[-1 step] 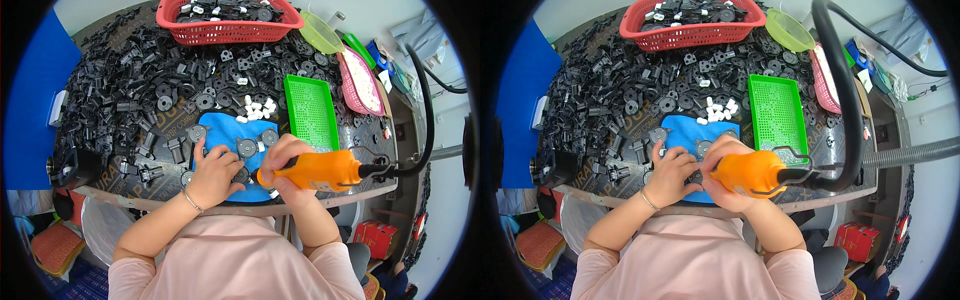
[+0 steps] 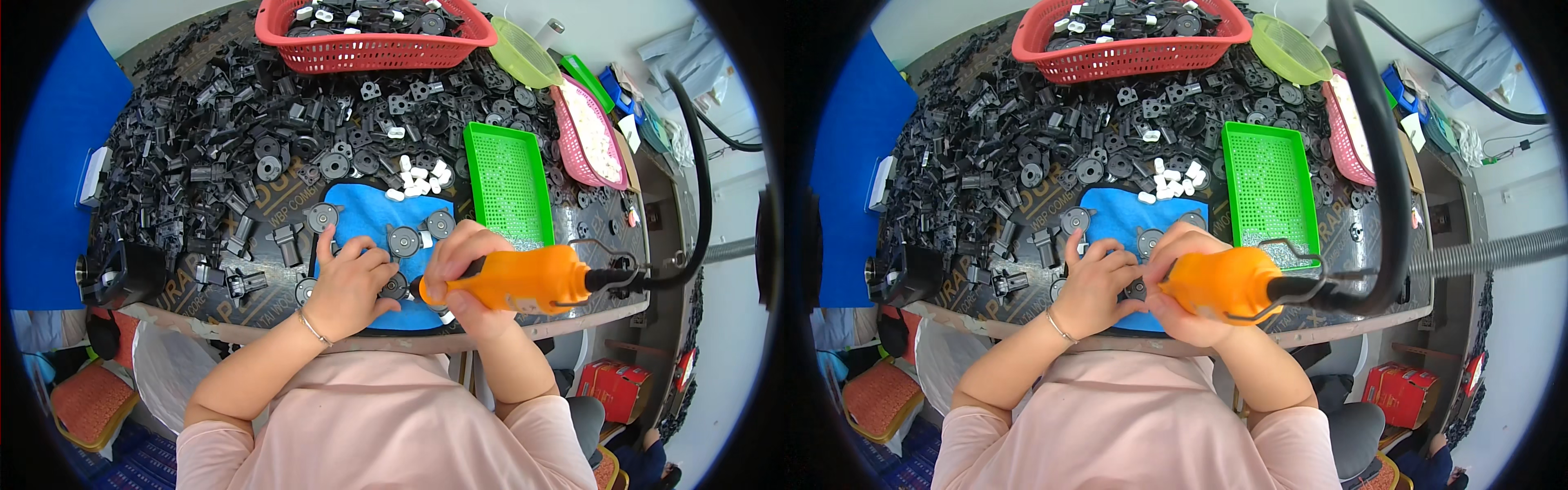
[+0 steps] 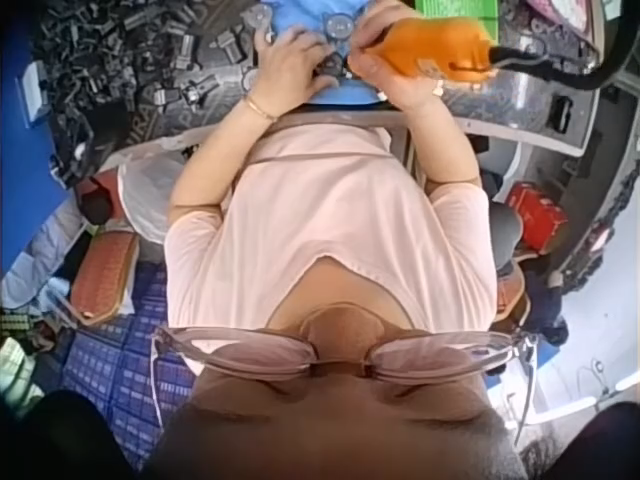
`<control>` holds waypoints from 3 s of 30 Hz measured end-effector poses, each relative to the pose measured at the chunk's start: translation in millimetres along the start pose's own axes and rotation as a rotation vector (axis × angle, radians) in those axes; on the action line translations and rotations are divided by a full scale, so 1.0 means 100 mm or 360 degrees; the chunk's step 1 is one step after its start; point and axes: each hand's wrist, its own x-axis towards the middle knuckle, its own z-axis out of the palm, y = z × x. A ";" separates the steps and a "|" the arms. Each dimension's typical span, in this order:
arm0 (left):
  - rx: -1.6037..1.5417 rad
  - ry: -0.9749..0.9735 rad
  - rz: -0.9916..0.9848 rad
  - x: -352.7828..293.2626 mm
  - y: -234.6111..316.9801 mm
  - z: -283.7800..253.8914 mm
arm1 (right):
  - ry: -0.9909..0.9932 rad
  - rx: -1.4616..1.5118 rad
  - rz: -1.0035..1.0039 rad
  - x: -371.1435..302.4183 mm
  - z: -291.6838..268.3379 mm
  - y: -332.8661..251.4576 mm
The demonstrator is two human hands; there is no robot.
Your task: The person is using an electric screwdriver to assemble small plastic toy parts at a factory workstation.
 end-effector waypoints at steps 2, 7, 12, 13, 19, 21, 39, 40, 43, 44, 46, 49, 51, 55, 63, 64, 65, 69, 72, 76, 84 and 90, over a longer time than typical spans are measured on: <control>-0.0006 -0.0004 0.0016 0.01 -0.02 0.01 | -0.0051 -0.0002 0.0026 0.02 0.03 -0.03; -0.0023 -0.0005 0.0019 0.03 -0.05 0.03 | -0.0145 -0.0024 0.0079 0.04 0.06 -0.06; -0.0037 -0.0013 0.0045 0.05 -0.05 0.02 | -0.0188 0.0016 0.0009 0.07 0.03 -0.04; -0.0047 -0.0051 0.0027 0.06 -0.04 0.00 | -0.0185 0.0014 0.0002 0.07 0.00 -0.04; -0.0052 -0.0096 0.0044 0.04 0.09 -0.12 | 0.0197 0.0622 -0.0391 0.15 -0.45 -0.44; -0.0066 -0.0115 0.0062 0.11 0.12 -0.16 | 0.0309 0.0591 -0.0458 0.10 -0.63 -0.51; 0.0240 -0.0798 0.0479 1.12 0.13 0.19 | 0.0880 0.0218 -0.0409 -0.29 -0.91 -0.45; 0.0164 -0.0707 0.0549 1.12 0.07 0.24 | 0.0892 0.0223 -0.0406 -0.29 -0.93 -0.47; 0.0001 -0.0259 0.0869 0.99 -0.11 0.30 | 0.0933 0.0234 -0.0434 -0.34 -0.97 -0.50; 0.0040 -0.0232 0.0878 0.95 -0.14 0.31 | 0.0939 0.0249 -0.0443 -0.35 -0.99 -0.49; 0.0011 -0.0090 0.0956 0.87 -0.16 0.28 | 0.0941 0.0246 -0.0457 -0.36 -1.02 -0.48; 0.0056 -0.0316 0.0942 0.96 -0.13 0.18 | 0.0970 0.0246 -0.0452 -0.35 -1.02 -0.46; 0.0057 -0.0329 0.0952 1.07 -0.11 0.05 | 0.1000 0.0247 -0.0442 -0.37 -1.02 -0.44; 0.0427 0.0264 0.1057 1.68 0.01 -0.76 | 0.1023 0.0198 -0.0457 -0.40 -1.05 -0.48; 0.0618 0.0393 0.0393 2.29 -0.17 -1.47 | 0.1084 0.0199 -0.0491 -0.44 -1.13 -0.46; 0.0454 0.0351 0.0565 2.15 -0.04 -1.30 | 0.1074 0.0192 -0.0518 -0.48 -1.17 -0.46; 0.0148 0.0225 0.0786 2.02 0.06 -1.13 | 0.1066 0.0183 -0.0543 -0.51 -1.22 -0.46; -0.0173 -0.0585 0.1000 1.11 0.42 -0.39 | 0.1087 0.0167 -0.0563 -0.46 -1.22 -0.57; -0.0137 -0.0678 0.0900 0.84 0.54 0.01 | 0.1090 0.0129 -0.0541 -0.52 -1.26 -0.57; 0.0046 -0.0542 0.0790 0.71 0.65 0.37 | 0.1096 0.0120 -0.0508 -0.60 -1.20 -0.56; 0.0095 -0.0385 0.0645 0.63 0.77 0.58 | 0.1136 0.0139 -0.0498 -0.64 -1.16 -0.55; 0.0081 -0.0281 0.0550 0.67 0.73 0.66 | 0.1114 0.0110 -0.0499 -0.60 -1.15 -0.54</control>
